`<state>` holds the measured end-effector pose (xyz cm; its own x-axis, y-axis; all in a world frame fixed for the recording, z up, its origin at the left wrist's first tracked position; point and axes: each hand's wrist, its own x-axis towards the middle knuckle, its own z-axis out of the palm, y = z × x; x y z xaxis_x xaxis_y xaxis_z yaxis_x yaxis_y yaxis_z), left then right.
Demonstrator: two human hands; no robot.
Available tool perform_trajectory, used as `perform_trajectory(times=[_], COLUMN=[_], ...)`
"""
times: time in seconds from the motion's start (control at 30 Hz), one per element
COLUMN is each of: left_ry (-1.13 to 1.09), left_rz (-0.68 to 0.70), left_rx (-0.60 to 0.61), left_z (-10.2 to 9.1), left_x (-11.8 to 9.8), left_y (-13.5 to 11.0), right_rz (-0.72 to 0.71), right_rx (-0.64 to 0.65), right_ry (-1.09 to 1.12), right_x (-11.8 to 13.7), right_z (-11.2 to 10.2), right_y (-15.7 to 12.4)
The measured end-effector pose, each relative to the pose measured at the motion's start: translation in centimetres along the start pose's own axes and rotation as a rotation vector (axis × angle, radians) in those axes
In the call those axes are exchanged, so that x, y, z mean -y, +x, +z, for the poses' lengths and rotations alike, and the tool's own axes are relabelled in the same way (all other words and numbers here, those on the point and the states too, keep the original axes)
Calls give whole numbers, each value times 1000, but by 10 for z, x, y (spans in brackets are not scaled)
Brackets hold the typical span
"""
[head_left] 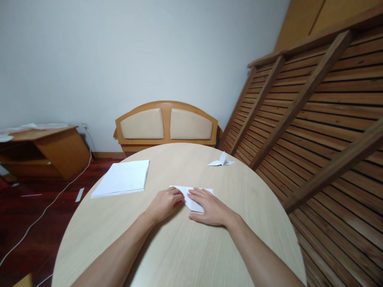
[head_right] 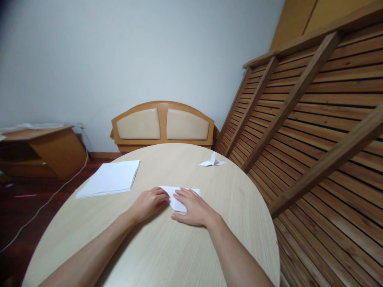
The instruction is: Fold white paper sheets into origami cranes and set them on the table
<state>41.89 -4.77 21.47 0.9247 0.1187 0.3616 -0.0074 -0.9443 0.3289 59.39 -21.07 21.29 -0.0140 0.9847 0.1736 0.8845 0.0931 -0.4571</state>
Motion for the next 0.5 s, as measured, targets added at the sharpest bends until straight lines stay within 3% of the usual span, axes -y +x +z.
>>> perform_trajectory(times=[0.23,0.5], left_ry=[-18,105], left_rz=[-106,-276], left_rx=[-47,83], left_z=[11,25], left_x=[-6,-7], left_y=[-1,-1], right_rz=[-13,-3], right_rx=[42,84], right_ry=[34,30], right_x=[0,-2], right_z=[1,0], right_y=[0,-2])
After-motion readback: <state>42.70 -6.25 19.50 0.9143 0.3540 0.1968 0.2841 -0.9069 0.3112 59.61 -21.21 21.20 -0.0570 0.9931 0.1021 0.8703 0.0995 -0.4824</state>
